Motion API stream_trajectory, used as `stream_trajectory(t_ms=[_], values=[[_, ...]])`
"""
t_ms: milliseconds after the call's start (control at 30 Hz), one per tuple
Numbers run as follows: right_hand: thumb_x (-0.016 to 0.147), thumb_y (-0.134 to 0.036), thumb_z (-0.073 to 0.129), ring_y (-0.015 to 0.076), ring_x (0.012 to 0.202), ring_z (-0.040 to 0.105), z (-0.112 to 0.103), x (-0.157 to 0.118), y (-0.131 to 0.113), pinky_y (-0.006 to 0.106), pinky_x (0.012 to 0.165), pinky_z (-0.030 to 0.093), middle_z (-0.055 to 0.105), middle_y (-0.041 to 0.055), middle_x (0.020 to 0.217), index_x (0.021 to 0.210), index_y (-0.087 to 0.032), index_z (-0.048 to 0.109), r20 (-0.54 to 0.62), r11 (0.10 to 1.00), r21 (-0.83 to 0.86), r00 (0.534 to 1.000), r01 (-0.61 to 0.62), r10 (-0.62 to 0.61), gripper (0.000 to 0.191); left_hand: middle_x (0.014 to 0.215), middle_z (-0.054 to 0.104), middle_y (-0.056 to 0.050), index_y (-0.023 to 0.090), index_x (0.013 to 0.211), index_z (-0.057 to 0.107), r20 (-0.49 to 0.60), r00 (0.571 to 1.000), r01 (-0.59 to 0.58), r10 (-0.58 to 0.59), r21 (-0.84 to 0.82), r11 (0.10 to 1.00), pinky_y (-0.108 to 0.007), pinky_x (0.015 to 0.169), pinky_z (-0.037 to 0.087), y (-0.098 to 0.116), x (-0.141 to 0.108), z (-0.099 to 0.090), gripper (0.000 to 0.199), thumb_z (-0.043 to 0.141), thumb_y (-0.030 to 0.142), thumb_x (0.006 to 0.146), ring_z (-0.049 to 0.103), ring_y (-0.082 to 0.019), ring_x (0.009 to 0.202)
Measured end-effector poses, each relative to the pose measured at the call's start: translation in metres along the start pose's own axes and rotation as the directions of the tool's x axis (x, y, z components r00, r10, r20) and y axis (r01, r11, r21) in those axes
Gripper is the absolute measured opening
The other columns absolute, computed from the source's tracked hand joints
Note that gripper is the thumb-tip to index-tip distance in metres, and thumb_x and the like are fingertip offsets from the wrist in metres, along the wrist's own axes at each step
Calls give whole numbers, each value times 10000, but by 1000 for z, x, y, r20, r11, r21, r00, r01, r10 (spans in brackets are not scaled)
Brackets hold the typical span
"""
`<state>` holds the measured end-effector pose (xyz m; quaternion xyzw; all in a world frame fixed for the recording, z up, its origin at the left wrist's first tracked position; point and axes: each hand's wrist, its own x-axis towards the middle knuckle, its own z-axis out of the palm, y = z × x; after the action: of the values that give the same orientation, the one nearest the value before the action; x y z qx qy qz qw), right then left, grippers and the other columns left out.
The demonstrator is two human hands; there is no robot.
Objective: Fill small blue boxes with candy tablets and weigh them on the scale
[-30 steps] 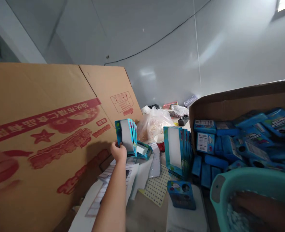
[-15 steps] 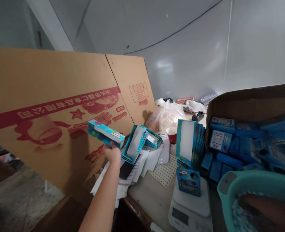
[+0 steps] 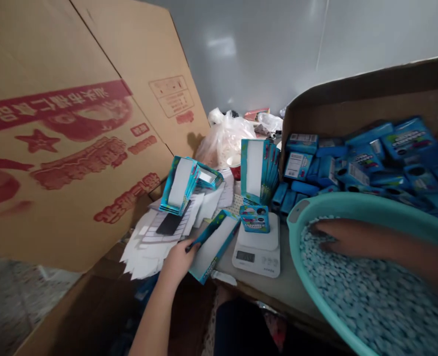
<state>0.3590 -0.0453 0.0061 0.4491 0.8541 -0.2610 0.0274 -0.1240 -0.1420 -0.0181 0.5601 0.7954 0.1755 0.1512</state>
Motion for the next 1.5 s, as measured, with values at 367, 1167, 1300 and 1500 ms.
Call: stream_trajectory(t_ms=[367, 1167, 1300, 1500], values=[[826, -324, 797, 396, 1127, 712, -3, -1, -17, 450, 960, 546, 736, 175, 1223, 1187, -141, 734, 82, 997, -79, 996, -13, 20, 409, 1116, 783, -126, 228, 1111, 803, -110, 989, -93, 99, 57, 994, -397, 935, 567, 33, 24, 11, 292, 671, 351, 882, 742, -331, 1030], [897, -289, 733, 308, 979, 697, -7, -2, -19, 345, 746, 420, 754, 103, 1078, 1131, -174, 734, 194, 995, -92, 980, -36, 54, 261, 1441, 595, -114, 260, 1512, 454, -420, 879, -444, 224, -555, 703, -433, 1115, 493, 132, 71, 50, 1004, 874, 225, 601, 611, -300, 1279], [889, -287, 736, 327, 1010, 697, -7, -2, -21, 355, 752, 424, 750, 121, 1116, 1155, -167, 729, 203, 993, -96, 976, -63, 82, 292, 1454, 587, -139, 249, 1485, 437, -363, 913, -398, 187, -689, 606, -393, 1023, 533, 111, 94, 62, 992, 874, 294, 595, 627, -272, 1226], [865, -272, 735, 293, 937, 693, -3, 2, -16, 346, 728, 418, 751, 95, 1032, 1119, -166, 731, 195, 997, -56, 979, -45, 55, 275, 1402, 588, -96, 272, 1419, 493, -417, 884, -453, 213, -645, 615, -369, 1002, 568, 108, 103, 69, 899, 892, 194, 617, 612, -276, 1272]])
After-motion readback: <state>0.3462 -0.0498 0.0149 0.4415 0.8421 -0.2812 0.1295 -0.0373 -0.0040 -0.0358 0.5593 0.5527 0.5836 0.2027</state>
